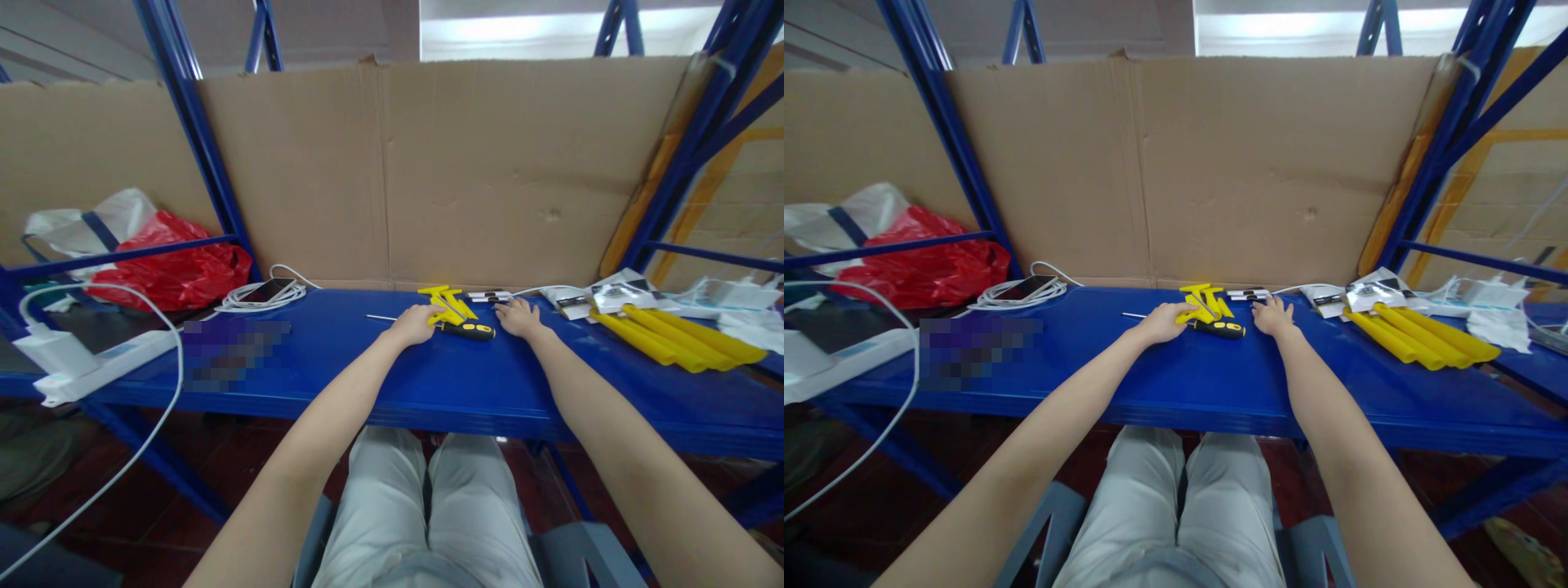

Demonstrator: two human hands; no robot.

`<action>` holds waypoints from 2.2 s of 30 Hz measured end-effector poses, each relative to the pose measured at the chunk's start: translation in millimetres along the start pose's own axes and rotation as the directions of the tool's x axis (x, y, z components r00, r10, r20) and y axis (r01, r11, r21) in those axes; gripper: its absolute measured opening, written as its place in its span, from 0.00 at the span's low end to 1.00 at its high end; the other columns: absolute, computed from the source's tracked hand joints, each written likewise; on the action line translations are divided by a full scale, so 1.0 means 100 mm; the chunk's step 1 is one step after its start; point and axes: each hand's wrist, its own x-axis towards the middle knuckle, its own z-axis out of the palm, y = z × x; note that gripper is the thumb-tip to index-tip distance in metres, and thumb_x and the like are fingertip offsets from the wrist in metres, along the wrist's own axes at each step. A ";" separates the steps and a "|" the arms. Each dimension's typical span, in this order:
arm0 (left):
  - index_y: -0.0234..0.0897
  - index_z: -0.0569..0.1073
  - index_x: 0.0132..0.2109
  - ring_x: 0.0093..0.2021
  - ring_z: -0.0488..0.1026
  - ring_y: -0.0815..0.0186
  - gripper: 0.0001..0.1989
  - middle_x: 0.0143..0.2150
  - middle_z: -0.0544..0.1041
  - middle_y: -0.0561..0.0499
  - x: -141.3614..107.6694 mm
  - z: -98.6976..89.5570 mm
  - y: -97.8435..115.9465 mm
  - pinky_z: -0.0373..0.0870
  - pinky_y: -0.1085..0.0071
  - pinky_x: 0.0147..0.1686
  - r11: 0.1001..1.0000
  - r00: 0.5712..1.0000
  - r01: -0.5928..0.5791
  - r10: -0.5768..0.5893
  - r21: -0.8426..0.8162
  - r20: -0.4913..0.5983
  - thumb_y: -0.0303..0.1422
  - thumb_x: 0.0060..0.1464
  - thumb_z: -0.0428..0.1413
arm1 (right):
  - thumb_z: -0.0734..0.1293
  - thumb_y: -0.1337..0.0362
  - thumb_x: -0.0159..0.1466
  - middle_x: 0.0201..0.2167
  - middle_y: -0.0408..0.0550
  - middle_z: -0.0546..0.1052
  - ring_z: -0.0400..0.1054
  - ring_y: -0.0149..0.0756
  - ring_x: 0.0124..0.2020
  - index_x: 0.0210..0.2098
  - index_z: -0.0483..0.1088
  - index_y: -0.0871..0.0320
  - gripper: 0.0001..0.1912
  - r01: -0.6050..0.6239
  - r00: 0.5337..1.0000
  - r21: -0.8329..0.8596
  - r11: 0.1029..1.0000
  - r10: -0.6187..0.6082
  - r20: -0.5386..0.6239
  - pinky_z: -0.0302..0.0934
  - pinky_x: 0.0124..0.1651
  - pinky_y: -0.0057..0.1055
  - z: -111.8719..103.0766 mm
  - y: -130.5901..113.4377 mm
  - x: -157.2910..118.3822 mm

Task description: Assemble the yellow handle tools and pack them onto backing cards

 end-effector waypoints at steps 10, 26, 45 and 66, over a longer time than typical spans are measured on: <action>0.44 0.67 0.61 0.56 0.71 0.59 0.27 0.58 0.73 0.49 -0.02 0.00 0.02 0.66 0.67 0.54 1.000 1.000 -0.002 0.002 0.020 0.013 0.25 0.54 0.52 | 0.50 0.60 0.68 0.68 0.54 0.52 0.40 0.51 0.68 0.63 0.62 0.52 0.26 -0.024 0.999 -0.013 1.000 0.024 0.045 0.37 0.64 0.60 -0.03 -0.04 -0.02; 0.45 0.68 0.61 0.56 0.70 0.59 0.25 0.58 0.73 0.48 -0.03 -0.02 0.04 0.66 0.65 0.54 1.000 1.000 -0.003 0.003 -0.018 -0.002 0.26 0.56 0.53 | 0.66 0.64 0.57 0.45 0.55 0.73 0.60 0.53 0.56 0.31 0.77 0.55 0.07 -0.020 1.000 0.134 0.991 0.020 -0.002 0.60 0.54 0.49 -0.19 -0.13 -0.05; 0.46 0.68 0.60 0.56 0.71 0.59 0.26 0.56 0.74 0.50 -0.04 -0.05 0.10 0.66 0.67 0.54 1.000 0.998 0.028 -0.029 -0.009 -0.059 0.26 0.54 0.53 | 0.67 0.64 0.54 0.33 0.46 0.76 0.68 0.37 0.40 0.23 0.69 0.57 0.05 0.419 0.907 0.697 0.581 -0.291 -0.303 0.60 0.49 0.35 -0.29 -0.77 -0.31; 0.45 0.66 0.60 0.55 0.71 0.59 0.25 0.56 0.73 0.47 -0.05 -0.03 0.13 0.67 0.65 0.52 0.996 0.996 -0.023 0.031 0.091 -0.085 0.25 0.56 0.50 | 0.64 0.63 0.56 0.29 0.47 0.74 0.67 0.37 0.37 0.25 0.70 0.59 0.07 0.404 0.913 0.553 0.728 -0.283 -0.295 0.61 0.44 0.33 -0.21 -0.75 -0.26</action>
